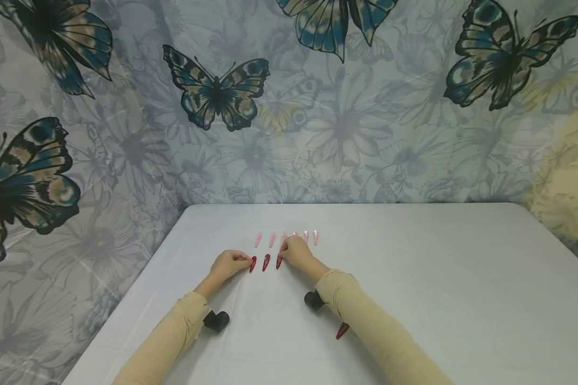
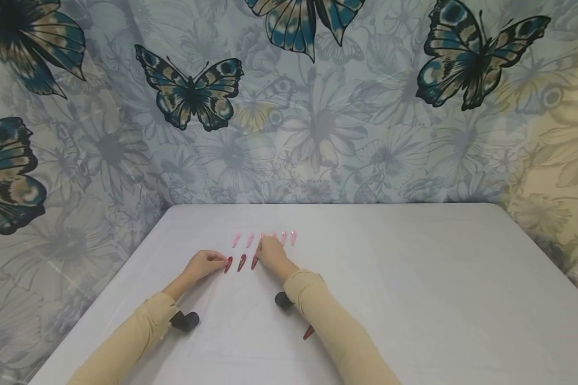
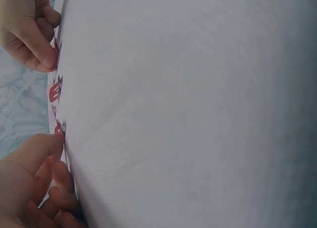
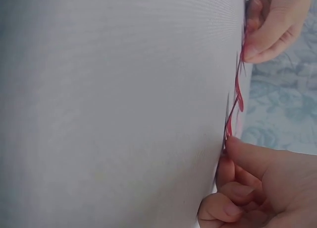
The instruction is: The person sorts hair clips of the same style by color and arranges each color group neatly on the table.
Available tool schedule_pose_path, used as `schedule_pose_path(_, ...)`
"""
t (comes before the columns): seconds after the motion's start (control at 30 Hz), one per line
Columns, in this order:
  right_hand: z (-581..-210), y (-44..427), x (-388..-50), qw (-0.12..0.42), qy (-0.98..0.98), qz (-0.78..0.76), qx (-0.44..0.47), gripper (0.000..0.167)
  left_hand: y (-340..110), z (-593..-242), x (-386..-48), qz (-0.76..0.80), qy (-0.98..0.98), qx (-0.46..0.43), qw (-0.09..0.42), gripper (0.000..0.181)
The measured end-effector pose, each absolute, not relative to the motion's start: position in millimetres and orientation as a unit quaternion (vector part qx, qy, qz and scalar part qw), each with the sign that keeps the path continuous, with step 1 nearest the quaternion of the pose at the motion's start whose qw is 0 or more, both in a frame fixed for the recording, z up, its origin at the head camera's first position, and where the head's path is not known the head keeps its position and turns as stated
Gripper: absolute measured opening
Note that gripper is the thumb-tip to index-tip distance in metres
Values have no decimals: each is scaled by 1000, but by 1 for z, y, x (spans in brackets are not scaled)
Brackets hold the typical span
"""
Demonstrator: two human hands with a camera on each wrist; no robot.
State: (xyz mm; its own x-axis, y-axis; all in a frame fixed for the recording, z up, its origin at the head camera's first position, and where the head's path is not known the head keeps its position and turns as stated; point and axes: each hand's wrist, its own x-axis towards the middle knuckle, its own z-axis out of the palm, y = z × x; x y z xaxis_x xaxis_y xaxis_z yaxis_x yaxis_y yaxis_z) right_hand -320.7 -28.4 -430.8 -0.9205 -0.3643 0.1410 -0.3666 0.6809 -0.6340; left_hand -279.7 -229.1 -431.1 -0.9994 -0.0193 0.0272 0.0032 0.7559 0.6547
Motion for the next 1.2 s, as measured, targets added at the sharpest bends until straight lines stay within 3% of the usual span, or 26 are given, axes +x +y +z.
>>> schedule_pose_path(0.5,-431,-24,-322,13,-907,375,192,15,-230,-431,-284,-358,-934,3,9,16)
schedule_pose_path(1.2,-417,8,-311,-31,-881,435,182,12,-230,-432,-280,-354,-935,1,16,15)
